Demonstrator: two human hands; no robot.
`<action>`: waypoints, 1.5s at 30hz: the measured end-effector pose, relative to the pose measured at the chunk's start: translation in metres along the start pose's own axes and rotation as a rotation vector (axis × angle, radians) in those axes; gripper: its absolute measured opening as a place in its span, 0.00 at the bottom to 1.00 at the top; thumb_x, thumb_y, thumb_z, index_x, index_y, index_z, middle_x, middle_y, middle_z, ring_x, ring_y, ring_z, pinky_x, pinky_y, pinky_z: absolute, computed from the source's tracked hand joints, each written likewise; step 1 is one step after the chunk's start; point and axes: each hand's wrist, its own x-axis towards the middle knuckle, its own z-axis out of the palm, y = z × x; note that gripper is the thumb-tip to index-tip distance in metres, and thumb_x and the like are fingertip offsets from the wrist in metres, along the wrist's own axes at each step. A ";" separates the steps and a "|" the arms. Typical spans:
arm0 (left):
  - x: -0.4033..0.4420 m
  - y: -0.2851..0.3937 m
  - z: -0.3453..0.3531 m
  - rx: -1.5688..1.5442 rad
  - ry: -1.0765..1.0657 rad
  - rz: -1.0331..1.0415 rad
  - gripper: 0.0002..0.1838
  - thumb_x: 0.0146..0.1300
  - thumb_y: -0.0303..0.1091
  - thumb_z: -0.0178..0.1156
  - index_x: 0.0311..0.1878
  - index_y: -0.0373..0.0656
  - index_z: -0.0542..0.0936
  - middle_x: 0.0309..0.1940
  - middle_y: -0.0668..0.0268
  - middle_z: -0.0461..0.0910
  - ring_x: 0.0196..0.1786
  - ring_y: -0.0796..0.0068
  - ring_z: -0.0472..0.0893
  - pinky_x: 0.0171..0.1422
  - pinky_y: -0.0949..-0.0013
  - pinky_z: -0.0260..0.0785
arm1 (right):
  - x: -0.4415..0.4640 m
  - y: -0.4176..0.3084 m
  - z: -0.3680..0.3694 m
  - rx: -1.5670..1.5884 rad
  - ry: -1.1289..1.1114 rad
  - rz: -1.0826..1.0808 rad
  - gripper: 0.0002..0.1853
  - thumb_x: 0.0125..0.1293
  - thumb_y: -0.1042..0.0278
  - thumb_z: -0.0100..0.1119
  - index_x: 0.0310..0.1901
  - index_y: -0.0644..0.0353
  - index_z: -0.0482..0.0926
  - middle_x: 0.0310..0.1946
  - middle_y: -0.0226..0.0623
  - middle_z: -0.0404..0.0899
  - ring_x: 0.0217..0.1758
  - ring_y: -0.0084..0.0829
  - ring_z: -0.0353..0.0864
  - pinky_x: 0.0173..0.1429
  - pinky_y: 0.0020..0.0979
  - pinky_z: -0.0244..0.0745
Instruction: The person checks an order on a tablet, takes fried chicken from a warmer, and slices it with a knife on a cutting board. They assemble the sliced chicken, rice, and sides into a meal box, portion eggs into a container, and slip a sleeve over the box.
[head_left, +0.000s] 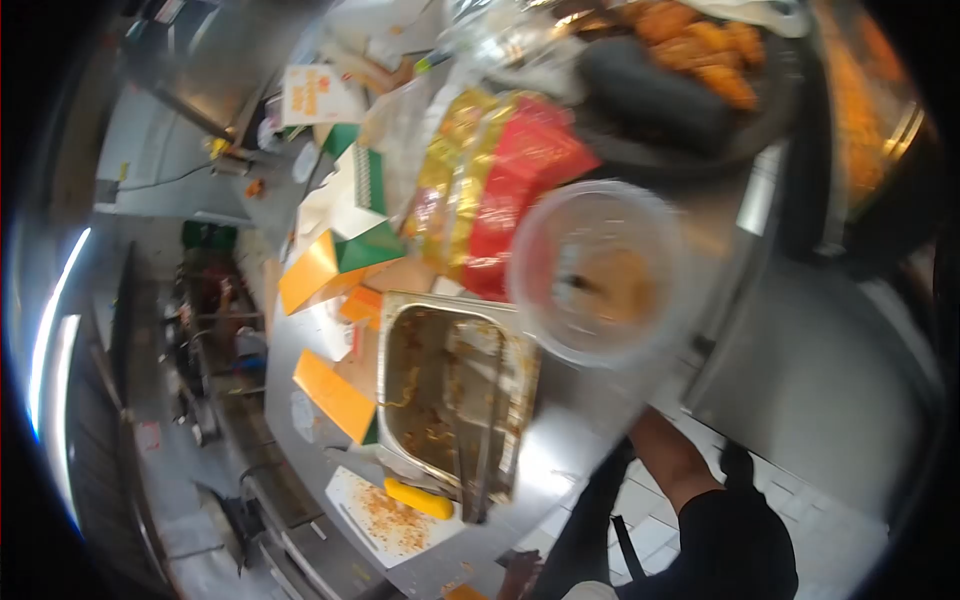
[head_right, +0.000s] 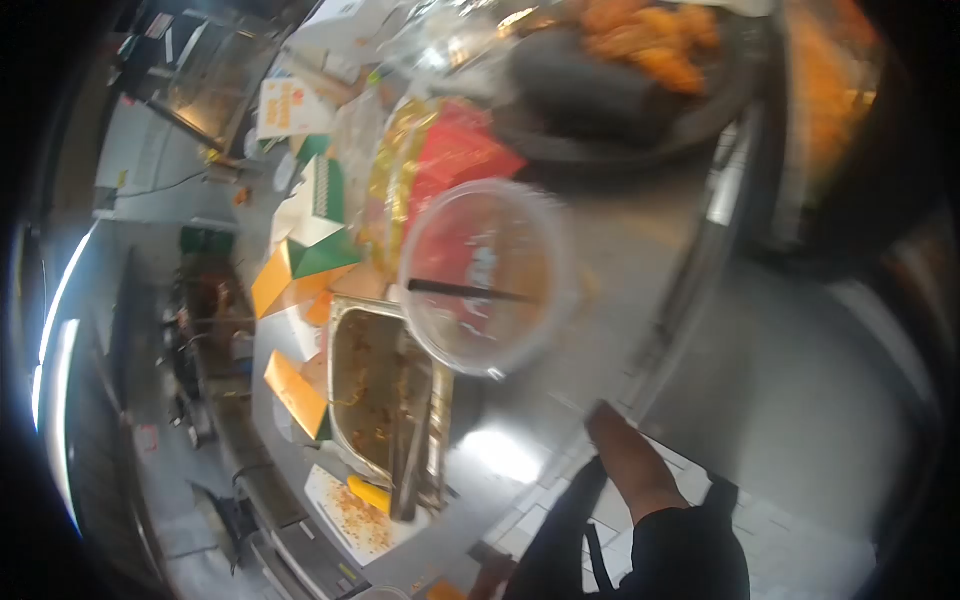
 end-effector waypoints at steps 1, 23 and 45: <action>0.009 0.017 0.007 -0.263 0.113 -0.241 0.24 0.63 0.27 0.55 0.63 0.31 0.69 0.50 0.50 0.78 0.46 0.58 0.82 0.46 0.60 0.77 | -0.038 0.002 -0.020 0.071 -0.016 0.002 0.34 0.57 0.68 0.67 0.65 0.57 0.63 0.48 0.41 0.76 0.39 0.34 0.80 0.36 0.33 0.79; -0.206 0.267 0.677 1.417 -1.268 0.594 0.30 0.68 0.51 0.61 0.61 0.35 0.73 0.53 0.54 0.80 0.53 0.66 0.81 0.59 0.63 0.75 | -0.806 -0.019 -0.519 0.185 1.231 0.304 0.33 0.56 0.52 0.69 0.54 0.68 0.68 0.47 0.55 0.78 0.53 0.47 0.80 0.57 0.42 0.74; -0.403 0.359 0.811 1.251 -0.944 1.360 0.18 0.67 0.43 0.61 0.54 0.43 0.81 0.41 0.61 0.85 0.40 0.72 0.83 0.48 0.68 0.75 | -0.844 0.012 -0.590 -0.400 0.665 0.228 0.18 0.65 0.52 0.57 0.36 0.61 0.83 0.33 0.50 0.84 0.40 0.50 0.84 0.47 0.45 0.77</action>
